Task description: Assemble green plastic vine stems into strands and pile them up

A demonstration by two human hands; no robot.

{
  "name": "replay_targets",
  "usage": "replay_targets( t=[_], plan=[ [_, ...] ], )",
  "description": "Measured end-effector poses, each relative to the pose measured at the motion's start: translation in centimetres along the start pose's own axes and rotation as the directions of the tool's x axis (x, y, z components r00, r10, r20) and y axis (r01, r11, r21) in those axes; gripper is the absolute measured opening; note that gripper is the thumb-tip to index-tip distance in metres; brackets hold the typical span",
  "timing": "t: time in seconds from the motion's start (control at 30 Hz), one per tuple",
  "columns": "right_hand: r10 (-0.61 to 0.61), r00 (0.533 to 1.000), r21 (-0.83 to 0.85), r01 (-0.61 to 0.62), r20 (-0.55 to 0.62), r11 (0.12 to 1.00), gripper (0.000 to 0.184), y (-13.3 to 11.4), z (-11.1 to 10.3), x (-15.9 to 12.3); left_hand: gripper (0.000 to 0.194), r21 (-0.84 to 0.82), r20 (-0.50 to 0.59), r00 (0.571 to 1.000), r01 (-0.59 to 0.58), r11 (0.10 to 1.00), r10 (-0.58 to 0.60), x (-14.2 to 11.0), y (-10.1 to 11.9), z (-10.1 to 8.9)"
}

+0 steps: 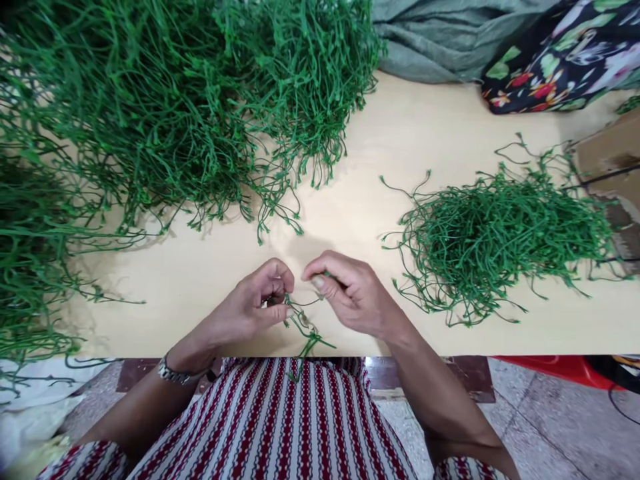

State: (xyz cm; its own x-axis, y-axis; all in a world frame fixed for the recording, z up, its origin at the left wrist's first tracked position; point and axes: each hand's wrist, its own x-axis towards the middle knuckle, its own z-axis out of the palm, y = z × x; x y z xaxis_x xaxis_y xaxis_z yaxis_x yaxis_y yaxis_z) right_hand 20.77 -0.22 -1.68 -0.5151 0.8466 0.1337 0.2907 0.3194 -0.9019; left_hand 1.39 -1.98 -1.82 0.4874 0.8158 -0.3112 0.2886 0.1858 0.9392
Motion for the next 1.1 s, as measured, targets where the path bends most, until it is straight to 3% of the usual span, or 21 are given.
replay_targets(
  t=[0.17, 0.37, 0.53, 0.63, 0.73, 0.83, 0.97, 1.1],
  plan=[
    [-0.059, 0.992, -0.067, 0.067, 0.113, 0.996, 0.013, -0.3, 1.7, 0.3, 0.027, 0.116, -0.116, 0.981, -0.143, 0.983, 0.157, -0.1, -0.3, 0.4],
    [0.079, 0.994, -0.097, -0.072, 0.075, 0.993, 0.010, 0.1, 2.0, -0.5, 0.030, 0.294, -0.234, 0.921, -0.239, 0.926, 0.312, -0.2, -0.9, 1.0],
    [0.100, 0.987, 0.011, -0.102, 0.129, 0.995, 0.006, 0.3, 1.9, -0.5, 0.032, 0.472, -0.155, 0.863, -0.363, 0.803, 0.481, -0.2, -1.0, 1.1],
    [0.113, 0.990, 0.059, -0.118, 0.083, 0.991, 0.005, 0.6, 2.0, -0.6, 0.034, 0.600, -0.200, 0.801, -0.356, 0.717, 0.565, -0.3, -1.1, 1.2],
    [0.120, 0.993, 0.047, -0.120, -0.001, 0.992, 0.005, 0.8, 2.3, -0.8, 0.025, 0.733, -0.295, 0.721, -0.250, 0.632, 0.627, -0.5, -1.1, 1.6],
    [0.087, 0.995, 0.001, -0.087, -0.049, 0.996, 0.005, 0.7, 2.5, -0.9, 0.012, 0.750, -0.304, 0.725, -0.218, 0.625, 0.618, -0.7, -1.1, 1.9],
    [0.040, 0.998, -0.024, -0.041, -0.050, 0.999, 0.006, 0.5, 2.7, -0.8, 0.015, 0.702, -0.291, 0.742, -0.263, 0.662, 0.604, -0.7, -1.2, 1.9],
    [-0.036, 0.998, -0.080, 0.032, -0.049, 0.996, 0.005, 0.3, 2.9, -0.6, 0.005, 0.681, -0.306, 0.763, -0.243, 0.691, 0.570, -0.7, -0.9, 1.8]
  ],
)
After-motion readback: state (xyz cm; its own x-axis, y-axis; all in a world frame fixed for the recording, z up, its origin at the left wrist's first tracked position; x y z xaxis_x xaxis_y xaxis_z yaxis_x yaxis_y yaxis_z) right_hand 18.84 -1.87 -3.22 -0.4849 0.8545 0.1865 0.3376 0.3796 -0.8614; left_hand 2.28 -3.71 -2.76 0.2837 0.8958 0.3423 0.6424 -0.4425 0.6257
